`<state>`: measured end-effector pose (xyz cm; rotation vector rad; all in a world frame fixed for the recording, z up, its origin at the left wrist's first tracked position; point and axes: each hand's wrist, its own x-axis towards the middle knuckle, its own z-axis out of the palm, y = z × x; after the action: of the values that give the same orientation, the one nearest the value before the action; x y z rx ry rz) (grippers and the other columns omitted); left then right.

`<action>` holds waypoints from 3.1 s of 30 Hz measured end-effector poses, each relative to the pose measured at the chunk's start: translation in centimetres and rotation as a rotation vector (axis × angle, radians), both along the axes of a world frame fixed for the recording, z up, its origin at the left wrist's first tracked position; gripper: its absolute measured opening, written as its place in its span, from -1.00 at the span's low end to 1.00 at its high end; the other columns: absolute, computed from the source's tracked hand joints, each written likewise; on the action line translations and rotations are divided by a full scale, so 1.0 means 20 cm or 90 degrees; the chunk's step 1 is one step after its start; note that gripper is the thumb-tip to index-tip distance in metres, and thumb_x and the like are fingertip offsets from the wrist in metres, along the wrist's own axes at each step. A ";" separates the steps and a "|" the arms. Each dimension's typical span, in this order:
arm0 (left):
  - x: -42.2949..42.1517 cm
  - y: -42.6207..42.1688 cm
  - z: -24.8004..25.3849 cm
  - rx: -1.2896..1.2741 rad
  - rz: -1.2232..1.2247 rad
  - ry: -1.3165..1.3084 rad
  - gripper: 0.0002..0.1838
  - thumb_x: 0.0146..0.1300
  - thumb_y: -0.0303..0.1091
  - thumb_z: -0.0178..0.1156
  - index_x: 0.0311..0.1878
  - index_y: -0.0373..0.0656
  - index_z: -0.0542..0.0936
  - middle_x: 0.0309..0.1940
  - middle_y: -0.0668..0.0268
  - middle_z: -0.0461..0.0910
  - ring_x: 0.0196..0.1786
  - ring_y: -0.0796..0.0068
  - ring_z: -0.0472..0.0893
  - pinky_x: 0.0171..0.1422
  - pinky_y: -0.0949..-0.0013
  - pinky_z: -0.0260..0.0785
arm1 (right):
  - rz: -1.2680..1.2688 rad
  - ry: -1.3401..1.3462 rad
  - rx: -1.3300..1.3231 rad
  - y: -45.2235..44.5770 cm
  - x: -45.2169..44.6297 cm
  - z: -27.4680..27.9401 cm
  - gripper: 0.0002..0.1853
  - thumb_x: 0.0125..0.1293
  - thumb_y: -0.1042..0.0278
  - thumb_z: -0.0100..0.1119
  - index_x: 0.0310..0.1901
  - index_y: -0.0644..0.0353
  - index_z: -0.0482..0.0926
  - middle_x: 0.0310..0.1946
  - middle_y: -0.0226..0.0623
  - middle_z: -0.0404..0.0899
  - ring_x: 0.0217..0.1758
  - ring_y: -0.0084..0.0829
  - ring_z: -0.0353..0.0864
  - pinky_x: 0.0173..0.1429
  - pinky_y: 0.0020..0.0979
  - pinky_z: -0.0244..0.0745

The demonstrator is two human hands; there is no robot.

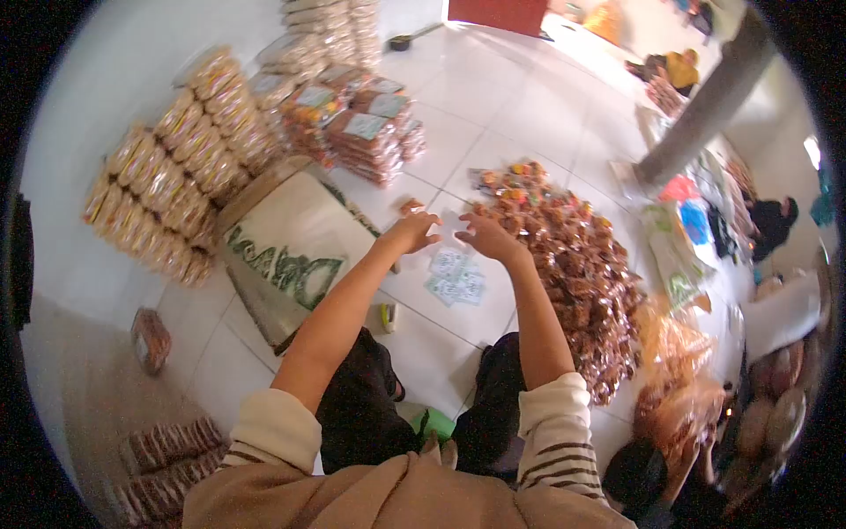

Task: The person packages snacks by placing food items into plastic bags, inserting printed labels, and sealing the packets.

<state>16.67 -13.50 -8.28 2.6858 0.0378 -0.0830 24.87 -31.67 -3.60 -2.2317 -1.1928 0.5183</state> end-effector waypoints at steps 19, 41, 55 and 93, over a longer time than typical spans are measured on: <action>0.47 -1.47 -0.63 -0.405 -0.190 -0.003 -0.65 0.09 -0.28 0.13 -0.02 -0.13 0.43 -0.16 0.18 0.45 -0.08 0.32 0.47 0.08 0.32 0.27 | -0.681 0.015 0.011 -1.57 -0.13 -0.95 -0.63 0.02 0.43 0.13 -0.08 0.25 0.40 -0.15 -0.01 0.41 -0.04 -0.09 0.38 0.03 -0.25 0.29; 0.84 -1.70 -0.86 -0.383 0.018 -0.094 -0.49 -0.11 -0.21 0.34 -0.10 -0.24 0.42 -0.26 0.22 0.44 -0.20 0.37 0.46 -0.12 0.37 0.32 | -0.906 0.259 0.647 -1.39 0.22 -1.16 -0.67 0.32 0.29 -0.28 0.08 0.19 0.26 -0.05 -0.30 0.37 -0.04 -0.41 0.40 0.04 -0.38 0.29; 0.52 -1.06 -0.19 -0.769 -0.090 0.086 -0.58 0.13 -0.39 0.14 0.07 -0.23 0.34 -0.14 0.33 0.48 -0.11 0.61 0.48 -0.09 0.52 0.38 | -0.569 0.435 0.718 -0.86 0.12 -0.44 -0.65 0.13 0.37 0.15 -0.05 0.20 0.34 -0.22 -0.38 0.44 -0.18 -0.57 0.43 -0.11 -0.53 0.34; -0.81 0.30 0.26 -0.946 0.352 -0.391 -0.73 0.24 -0.10 0.00 -0.17 -0.06 0.29 -0.54 0.37 0.43 -0.62 0.65 0.40 -0.66 0.53 0.23 | 0.008 -0.074 0.525 0.72 -0.94 0.03 -0.33 -0.15 0.59 0.25 0.10 0.20 0.29 -0.04 -0.11 0.37 -0.03 -0.19 0.44 0.01 -0.34 0.39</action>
<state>0.49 -7.53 -3.08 1.0721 0.3563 0.6230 6.12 -17.20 -3.02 -1.5505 -1.1883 -0.1089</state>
